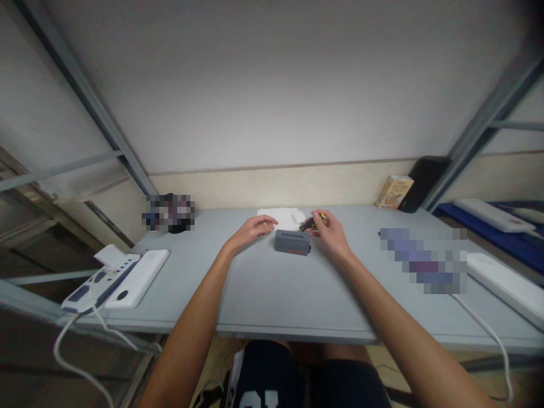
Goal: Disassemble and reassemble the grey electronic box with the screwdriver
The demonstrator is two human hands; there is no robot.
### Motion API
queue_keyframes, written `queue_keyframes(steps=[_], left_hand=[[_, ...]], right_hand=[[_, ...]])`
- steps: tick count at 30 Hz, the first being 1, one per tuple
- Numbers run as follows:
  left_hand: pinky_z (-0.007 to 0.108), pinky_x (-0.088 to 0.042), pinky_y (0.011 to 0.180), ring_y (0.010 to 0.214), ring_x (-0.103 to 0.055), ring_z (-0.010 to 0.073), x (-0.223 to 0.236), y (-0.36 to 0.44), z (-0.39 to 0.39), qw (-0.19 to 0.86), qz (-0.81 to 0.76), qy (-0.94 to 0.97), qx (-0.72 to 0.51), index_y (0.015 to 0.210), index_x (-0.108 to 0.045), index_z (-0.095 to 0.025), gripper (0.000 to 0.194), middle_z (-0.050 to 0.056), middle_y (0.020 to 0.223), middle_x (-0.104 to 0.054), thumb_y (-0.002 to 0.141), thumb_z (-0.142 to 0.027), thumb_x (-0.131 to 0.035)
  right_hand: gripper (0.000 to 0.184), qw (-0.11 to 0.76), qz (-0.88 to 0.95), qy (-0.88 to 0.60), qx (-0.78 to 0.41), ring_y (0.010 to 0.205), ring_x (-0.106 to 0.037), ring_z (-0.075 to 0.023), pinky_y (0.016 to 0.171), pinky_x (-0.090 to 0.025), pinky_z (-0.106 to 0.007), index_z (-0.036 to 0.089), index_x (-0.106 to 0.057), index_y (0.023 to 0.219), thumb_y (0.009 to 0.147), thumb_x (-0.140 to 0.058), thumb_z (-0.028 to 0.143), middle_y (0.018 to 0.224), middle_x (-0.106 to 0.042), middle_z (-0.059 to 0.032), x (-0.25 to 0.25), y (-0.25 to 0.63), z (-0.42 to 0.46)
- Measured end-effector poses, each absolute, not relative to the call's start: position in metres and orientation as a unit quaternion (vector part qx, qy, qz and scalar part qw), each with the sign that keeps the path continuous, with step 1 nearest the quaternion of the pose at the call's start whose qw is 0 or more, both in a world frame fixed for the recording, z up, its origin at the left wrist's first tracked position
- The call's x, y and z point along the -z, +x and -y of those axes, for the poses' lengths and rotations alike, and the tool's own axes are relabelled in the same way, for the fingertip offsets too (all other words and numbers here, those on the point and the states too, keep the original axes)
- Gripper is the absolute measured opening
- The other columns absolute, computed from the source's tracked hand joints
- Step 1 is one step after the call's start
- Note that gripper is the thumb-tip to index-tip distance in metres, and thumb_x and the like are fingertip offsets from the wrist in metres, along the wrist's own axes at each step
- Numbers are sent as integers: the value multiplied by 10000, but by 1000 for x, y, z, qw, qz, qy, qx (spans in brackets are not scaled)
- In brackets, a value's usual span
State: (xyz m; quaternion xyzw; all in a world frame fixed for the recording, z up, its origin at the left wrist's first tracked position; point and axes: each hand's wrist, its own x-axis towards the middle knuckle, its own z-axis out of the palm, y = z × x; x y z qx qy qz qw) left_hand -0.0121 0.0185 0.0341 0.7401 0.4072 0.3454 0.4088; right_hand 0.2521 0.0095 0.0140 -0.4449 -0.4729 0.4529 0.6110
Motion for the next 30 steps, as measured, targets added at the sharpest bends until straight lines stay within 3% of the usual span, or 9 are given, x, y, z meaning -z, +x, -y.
queue_keyframes(steps=[3, 6, 9, 12, 15, 18, 23, 26, 30], left_hand=[[249, -379, 634, 661, -517, 132, -46, -7, -5, 472, -352, 760, -276, 1122, -702, -166, 406, -5, 735, -587, 787, -388, -764], [230, -314, 565, 576, -423, 98, -41, 12, 10, 452, -365, 753, -310, 1033, -663, -162, 336, -63, 645, -450, 783, -358, -776], [231, -341, 561, 598, -439, 109, -27, 39, 27, 415, -366, 760, -340, 1029, -643, -182, 305, -48, 689, -470, 799, -339, -767], [282, -447, 653, 698, -520, 139, -13, 68, 48, 317, -364, 793, -371, 1058, -640, -227, 221, 25, 924, -580, 867, -323, -697], [345, -519, 755, 809, -590, 187, -4, 87, 68, 235, -359, 827, -362, 1171, -610, -265, 260, 80, 1077, -592, 922, -332, -635], [358, -543, 742, 834, -623, 212, 2, 96, 80, 178, -317, 873, -326, 1259, -563, -284, 308, 94, 1071, -598, 960, -356, -585], [333, -543, 681, 763, -611, 191, 2, 91, 80, 160, -313, 878, -325, 1243, -539, -271, 329, 76, 1011, -609, 923, -318, -599], [338, -547, 740, 804, -613, 195, -4, 80, 70, 138, -323, 879, -323, 1217, -535, -234, 349, 56, 999, -603, 873, -251, -593], [346, -530, 825, 885, -613, 206, -17, 60, 53, 130, -320, 884, -316, 1180, -557, -223, 325, 55, 1024, -612, 858, -203, -589]], right_hand=[[586, 617, 466, -445, -452, 587, -697, -151, 541, -597, -273, 198, -632, 1003, 697, -766, 680, 803, -740, -26, -14, 253, -10], [586, 626, 451, -460, -439, 582, -694, -154, 541, -591, -276, 201, -634, 997, 698, -755, 690, 807, -744, -29, -12, 255, -12], [578, 628, 445, -479, -423, 564, -692, -152, 514, -561, -255, 202, -639, 1011, 708, -752, 682, 804, -748, -28, -8, 259, -14], [524, 638, 429, -473, -431, 549, -688, -150, 519, -569, -263, 204, -641, 1008, 739, -752, 639, 824, -760, -35, -4, 264, -17], [434, 638, 397, -473, -460, 568, -701, -161, 547, -604, -292, 216, -641, 1000, 777, -752, 571, 844, -772, -40, -3, 270, -18], [383, 624, 382, -477, -487, 603, -723, -172, 565, -626, -302, 223, -648, 1001, 798, -751, 532, 865, -779, -46, -3, 273, -19], [386, 584, 405, -445, -545, 726, -762, -199, 663, -649, -327, 215, -646, 1008, 792, -776, 508, 947, -784, -67, -1, 272, -16], [367, 569, 419, -437, -557, 782, -770, -203, 726, -644, -323, 219, -637, 1017, 816, -758, 502, 991, -783, -69, 0, 271, -14], [277, 562, 419, -459, -546, 777, -770, -201, 697, -632, -292, 233, -642, 1015, 865, -709, 456, 970, -780, -52, -2, 271, -12]])
